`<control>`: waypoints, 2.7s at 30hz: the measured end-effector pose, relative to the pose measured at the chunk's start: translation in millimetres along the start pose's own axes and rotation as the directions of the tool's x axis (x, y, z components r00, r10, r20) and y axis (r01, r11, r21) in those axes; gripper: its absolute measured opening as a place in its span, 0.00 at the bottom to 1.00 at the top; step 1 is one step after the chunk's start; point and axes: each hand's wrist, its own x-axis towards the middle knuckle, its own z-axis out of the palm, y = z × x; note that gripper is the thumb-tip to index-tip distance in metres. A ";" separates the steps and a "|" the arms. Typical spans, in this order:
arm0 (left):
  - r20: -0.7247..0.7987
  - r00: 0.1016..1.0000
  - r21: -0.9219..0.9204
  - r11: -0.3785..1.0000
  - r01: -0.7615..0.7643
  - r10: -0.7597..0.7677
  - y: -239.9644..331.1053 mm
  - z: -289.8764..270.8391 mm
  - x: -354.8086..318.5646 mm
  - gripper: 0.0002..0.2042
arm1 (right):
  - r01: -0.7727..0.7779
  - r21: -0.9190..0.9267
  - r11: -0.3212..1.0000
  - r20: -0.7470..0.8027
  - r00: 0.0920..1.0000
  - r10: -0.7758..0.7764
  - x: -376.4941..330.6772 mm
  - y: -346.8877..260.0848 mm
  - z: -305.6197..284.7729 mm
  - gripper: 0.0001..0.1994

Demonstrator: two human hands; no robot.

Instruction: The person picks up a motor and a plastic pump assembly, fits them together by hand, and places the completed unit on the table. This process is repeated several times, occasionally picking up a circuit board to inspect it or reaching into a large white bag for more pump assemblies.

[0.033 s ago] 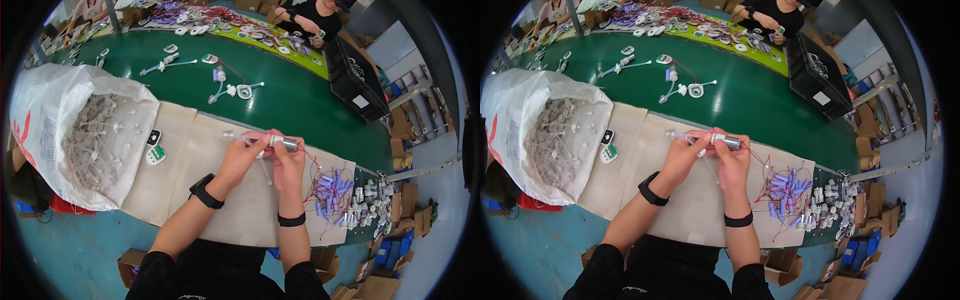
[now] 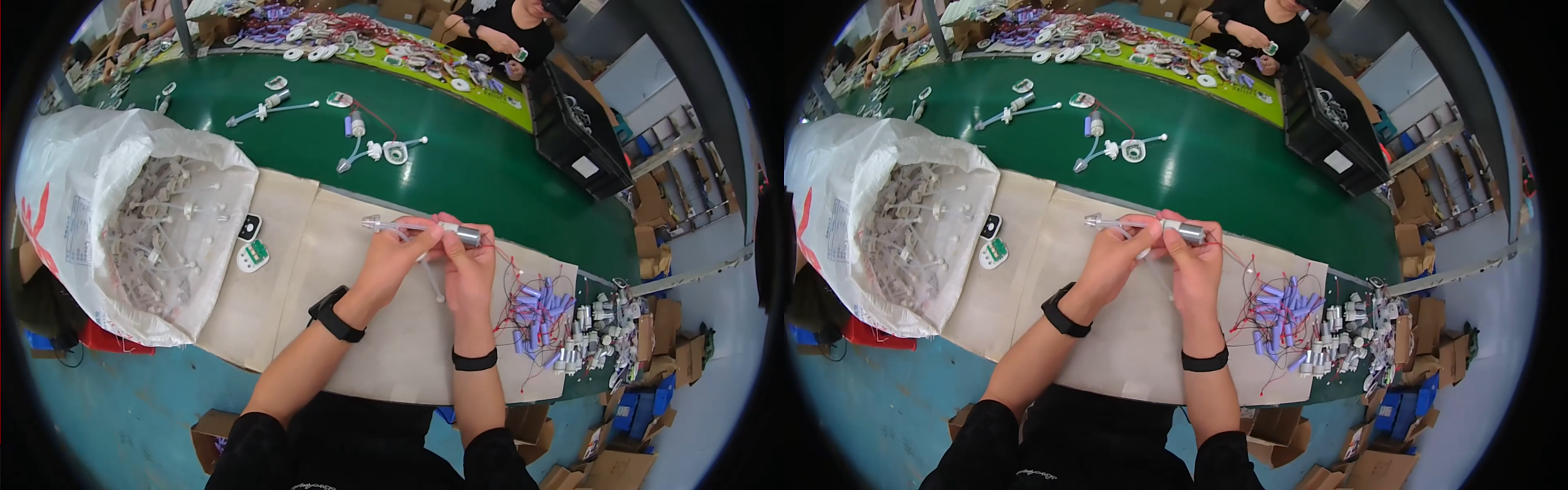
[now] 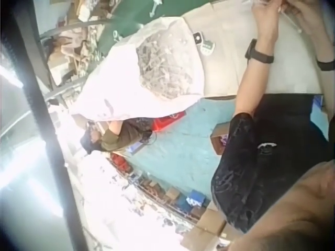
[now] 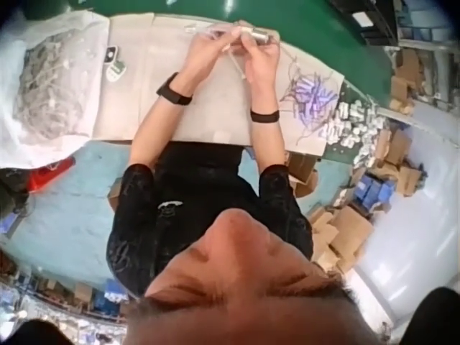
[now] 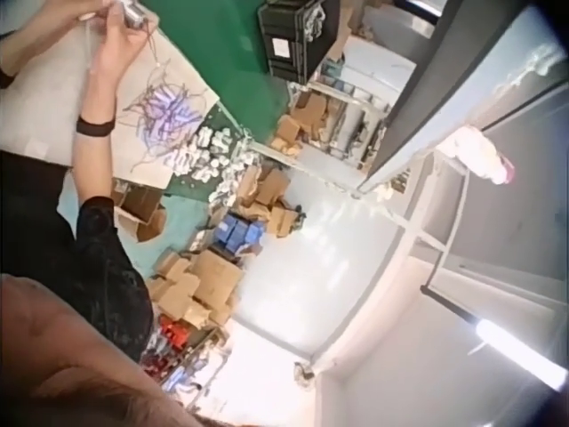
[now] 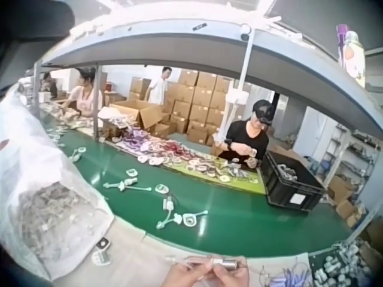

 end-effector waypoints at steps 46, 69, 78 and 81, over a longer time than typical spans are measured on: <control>-0.007 0.997 0.553 0.831 -0.066 0.083 93.9 -29.9 5.8 0.25 | 0.456 -0.332 0.826 -0.139 0.842 -0.521 109.7 -92.8 -56.3 0.09; -0.045 0.999 0.098 0.995 -0.002 0.007 33.9 -6.4 107.6 0.23 | 0.146 -0.600 0.787 0.061 0.989 -0.137 118.3 -23.4 -29.0 0.06; -0.071 0.997 0.024 1.000 0.013 -0.012 30.7 -6.9 107.9 0.19 | 0.103 -0.659 0.745 0.076 0.995 -0.070 113.9 -10.7 -14.6 0.05; -0.095 0.995 0.012 1.000 -0.019 0.020 31.7 -3.6 107.5 0.18 | 0.239 -0.714 0.658 0.133 0.969 -0.208 113.4 -3.5 -16.2 0.04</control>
